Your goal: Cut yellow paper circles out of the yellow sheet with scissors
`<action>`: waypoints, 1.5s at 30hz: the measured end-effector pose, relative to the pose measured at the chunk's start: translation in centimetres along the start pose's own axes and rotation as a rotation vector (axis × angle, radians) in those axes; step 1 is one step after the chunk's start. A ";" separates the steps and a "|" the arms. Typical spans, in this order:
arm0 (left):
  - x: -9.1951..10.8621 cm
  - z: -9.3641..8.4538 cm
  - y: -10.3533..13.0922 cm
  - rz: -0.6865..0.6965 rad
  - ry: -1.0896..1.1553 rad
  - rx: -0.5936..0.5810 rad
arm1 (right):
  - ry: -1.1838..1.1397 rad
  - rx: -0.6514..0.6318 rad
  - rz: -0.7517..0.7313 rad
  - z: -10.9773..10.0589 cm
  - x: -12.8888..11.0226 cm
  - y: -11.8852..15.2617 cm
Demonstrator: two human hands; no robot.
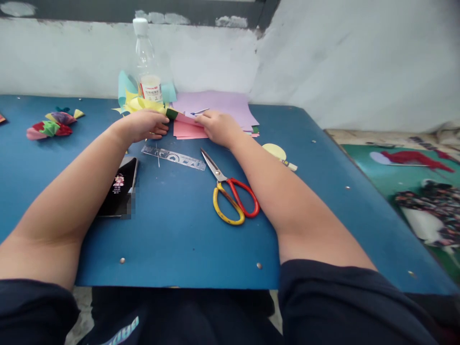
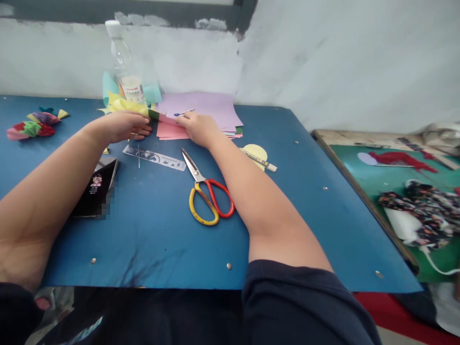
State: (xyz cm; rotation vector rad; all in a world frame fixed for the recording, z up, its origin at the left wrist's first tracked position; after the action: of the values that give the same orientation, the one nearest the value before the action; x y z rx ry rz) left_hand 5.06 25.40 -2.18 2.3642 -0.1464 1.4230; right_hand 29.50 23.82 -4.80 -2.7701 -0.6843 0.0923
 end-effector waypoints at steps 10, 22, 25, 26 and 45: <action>0.1 0.2 0.0 -0.002 -0.074 -0.011 | -0.142 -0.035 0.062 0.6 1.0 0.1; -0.7 -0.8 -0.2 -0.005 -0.054 0.026 | -0.133 0.009 0.102 1.1 1.9 -0.5; -1.0 -0.8 -0.7 0.002 -0.034 0.019 | -0.105 0.019 0.133 1.1 1.6 -0.6; -1.1 -0.8 -0.8 0.005 -0.030 0.023 | -0.090 0.012 0.140 1.2 1.4 -0.7; -0.8 -0.3 -0.6 0.029 -0.020 0.045 | -0.087 -0.027 0.027 2.0 0.7 -1.0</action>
State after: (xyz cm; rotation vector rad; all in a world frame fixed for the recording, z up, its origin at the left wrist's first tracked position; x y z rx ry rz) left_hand 4.61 26.00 -2.91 2.4225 -0.1564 1.4305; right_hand 29.43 25.51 -6.41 -2.8159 -0.6744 0.2111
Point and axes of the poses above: each hand's wrist, its own y-axis away from the middle knuckle, its own z-axis out of the palm, x = y × z, the point moved 9 cm from there along -y, towards the middle knuckle, and after that the axes turned 3 degrees about z, right-handed, at the moved point
